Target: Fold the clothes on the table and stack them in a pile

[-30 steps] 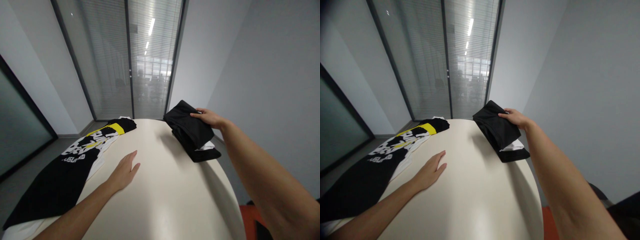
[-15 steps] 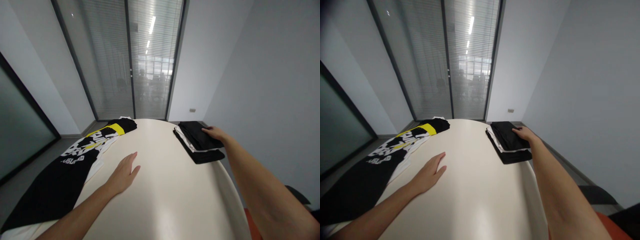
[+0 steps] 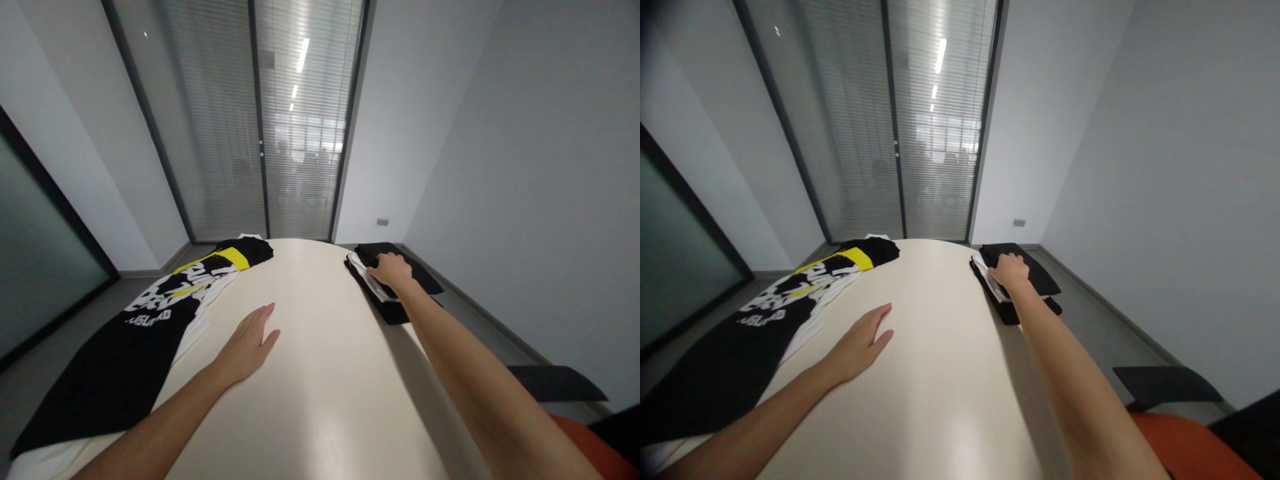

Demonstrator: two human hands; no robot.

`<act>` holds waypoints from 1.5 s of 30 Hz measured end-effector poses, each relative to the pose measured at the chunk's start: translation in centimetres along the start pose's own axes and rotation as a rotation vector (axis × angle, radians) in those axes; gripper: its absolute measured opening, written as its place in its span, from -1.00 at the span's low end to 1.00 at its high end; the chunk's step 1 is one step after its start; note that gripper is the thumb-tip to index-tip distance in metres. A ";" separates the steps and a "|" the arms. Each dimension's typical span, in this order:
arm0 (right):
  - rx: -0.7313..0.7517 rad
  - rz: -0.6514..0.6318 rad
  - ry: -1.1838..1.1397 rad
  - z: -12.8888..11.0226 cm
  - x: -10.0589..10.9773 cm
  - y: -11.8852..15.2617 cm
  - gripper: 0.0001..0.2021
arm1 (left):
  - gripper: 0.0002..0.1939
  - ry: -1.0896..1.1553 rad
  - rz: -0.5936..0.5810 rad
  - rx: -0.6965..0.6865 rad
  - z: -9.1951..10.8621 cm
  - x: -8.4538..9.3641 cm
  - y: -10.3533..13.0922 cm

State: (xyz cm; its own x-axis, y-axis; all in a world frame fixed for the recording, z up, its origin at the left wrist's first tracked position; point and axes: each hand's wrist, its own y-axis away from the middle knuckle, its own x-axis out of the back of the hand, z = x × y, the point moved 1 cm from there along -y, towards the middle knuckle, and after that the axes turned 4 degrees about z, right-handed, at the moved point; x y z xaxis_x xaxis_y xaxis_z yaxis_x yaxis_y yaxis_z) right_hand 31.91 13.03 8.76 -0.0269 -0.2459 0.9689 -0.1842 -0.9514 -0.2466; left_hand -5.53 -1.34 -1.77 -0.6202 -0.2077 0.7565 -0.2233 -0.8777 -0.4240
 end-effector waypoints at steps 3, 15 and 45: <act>-0.050 -0.004 0.026 -0.6 0.0 0.2 -0.58 | -0.45 -0.005 0.003 -0.008 0.0 0.0 0.0; 0.029 0.211 0.092 -2.4 1.7 1.5 -0.70 | -0.43 0.001 -0.004 -0.002 -0.2 0.0 0.1; 0.100 -0.020 -0.018 -3.1 -1.7 4.3 -0.31 | -0.47 -0.097 0.009 -0.063 -0.5 -0.1 0.2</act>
State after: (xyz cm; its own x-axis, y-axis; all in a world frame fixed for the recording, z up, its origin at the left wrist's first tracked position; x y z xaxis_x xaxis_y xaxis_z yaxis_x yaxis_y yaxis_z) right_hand 28.09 9.94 6.13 -0.0065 -0.2287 0.9735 -0.0851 -0.9698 -0.2284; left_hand -5.85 -1.32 -2.18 -0.5472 -0.2587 0.7960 -0.2666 -0.8476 -0.4588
